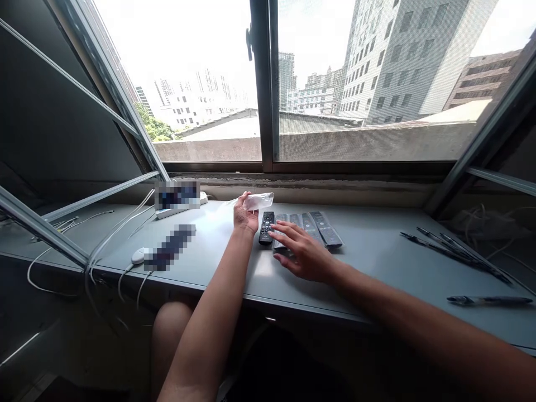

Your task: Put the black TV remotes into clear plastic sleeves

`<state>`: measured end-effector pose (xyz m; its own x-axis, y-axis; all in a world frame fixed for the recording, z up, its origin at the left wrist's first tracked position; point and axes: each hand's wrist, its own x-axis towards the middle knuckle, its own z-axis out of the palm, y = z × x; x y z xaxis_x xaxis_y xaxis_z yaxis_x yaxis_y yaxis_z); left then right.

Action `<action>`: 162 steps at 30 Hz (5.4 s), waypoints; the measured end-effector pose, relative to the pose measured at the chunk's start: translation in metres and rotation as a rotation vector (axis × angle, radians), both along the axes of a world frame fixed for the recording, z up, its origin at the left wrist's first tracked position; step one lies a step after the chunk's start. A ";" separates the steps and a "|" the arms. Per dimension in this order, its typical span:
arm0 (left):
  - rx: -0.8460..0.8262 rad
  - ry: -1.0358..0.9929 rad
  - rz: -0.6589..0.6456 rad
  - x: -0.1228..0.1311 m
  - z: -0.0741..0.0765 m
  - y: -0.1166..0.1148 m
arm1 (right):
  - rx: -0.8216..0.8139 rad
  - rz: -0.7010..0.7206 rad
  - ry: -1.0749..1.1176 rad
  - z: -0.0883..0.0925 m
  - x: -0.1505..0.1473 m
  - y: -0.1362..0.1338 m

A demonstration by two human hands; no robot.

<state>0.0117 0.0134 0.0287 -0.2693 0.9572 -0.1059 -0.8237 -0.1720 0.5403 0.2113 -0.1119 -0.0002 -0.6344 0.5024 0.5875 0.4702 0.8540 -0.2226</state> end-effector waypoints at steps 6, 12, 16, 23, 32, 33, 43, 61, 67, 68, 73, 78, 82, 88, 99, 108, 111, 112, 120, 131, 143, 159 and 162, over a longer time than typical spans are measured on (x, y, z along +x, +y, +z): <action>-0.012 -0.006 -0.013 0.000 0.000 0.001 | -0.012 -0.027 -0.165 -0.008 -0.017 -0.002; 0.006 -0.014 -0.025 0.002 0.001 0.000 | -0.013 -0.019 -0.199 -0.011 -0.018 0.001; 0.014 -0.007 -0.016 0.002 0.000 0.001 | -0.019 0.011 -0.185 -0.010 -0.017 0.002; -0.009 0.009 -0.023 0.003 0.002 -0.002 | -0.007 0.189 -0.057 -0.001 -0.019 -0.007; -0.009 0.000 -0.010 0.004 0.004 -0.006 | 0.011 0.211 -0.051 -0.012 -0.017 0.001; -0.008 0.002 -0.011 0.004 0.004 -0.005 | 0.006 0.227 -0.045 -0.011 -0.016 0.002; -0.002 0.018 -0.020 0.004 0.003 -0.005 | -0.146 0.405 0.036 0.010 -0.013 -0.011; 0.049 0.045 -0.038 0.003 -0.002 -0.003 | -0.001 0.362 0.046 0.000 -0.020 -0.016; 0.033 0.045 -0.014 0.004 -0.001 -0.003 | 0.074 0.273 0.123 -0.001 -0.017 -0.012; 0.032 0.042 -0.013 0.004 -0.001 -0.003 | 0.072 0.261 0.119 -0.002 -0.016 -0.011; 0.024 0.037 -0.018 0.004 0.000 -0.003 | 0.007 0.217 0.100 -0.005 -0.015 -0.013; 0.032 0.025 -0.026 0.003 0.002 -0.002 | -0.028 0.172 0.166 0.000 -0.014 -0.016; 0.021 0.012 -0.029 0.001 0.002 -0.002 | -0.046 0.098 0.284 0.008 -0.010 -0.015; 0.019 0.009 -0.034 -0.001 0.001 -0.001 | -0.122 -0.025 0.472 0.011 -0.002 -0.007; -0.014 0.013 -0.027 0.000 0.002 -0.002 | -0.572 -0.387 0.835 0.010 0.012 0.008; -0.059 -0.016 -0.009 0.001 0.002 0.000 | -0.790 -0.359 1.199 0.012 0.021 0.025; -0.066 -0.010 -0.020 0.001 0.002 0.000 | -0.868 -0.325 1.232 0.014 0.023 0.025; -0.072 -0.005 -0.025 0.002 0.002 0.000 | -0.891 -0.305 1.227 0.014 0.023 0.025; -0.104 -0.005 -0.040 0.005 -0.005 -0.002 | -1.023 -0.167 1.183 0.015 0.022 0.025; -0.059 0.068 -0.109 -0.005 0.015 0.027 | -1.275 -0.082 1.101 0.029 0.028 0.024; -0.101 0.321 -0.416 -0.009 -0.033 0.019 | -1.379 -0.084 1.234 0.039 0.040 0.024; -0.048 0.369 -0.500 0.004 -0.031 -0.001 | -1.484 -0.066 1.512 0.035 0.047 0.023; -0.059 0.354 -0.493 0.003 -0.029 -0.002 | -1.539 -0.125 1.461 0.037 0.051 0.023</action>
<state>0.0144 0.0119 -0.0001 0.1757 0.9733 -0.1476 -0.5674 0.2227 0.7928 0.2625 -0.0890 0.0370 -0.1486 0.9368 -0.3169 -0.6222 -0.3376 -0.7063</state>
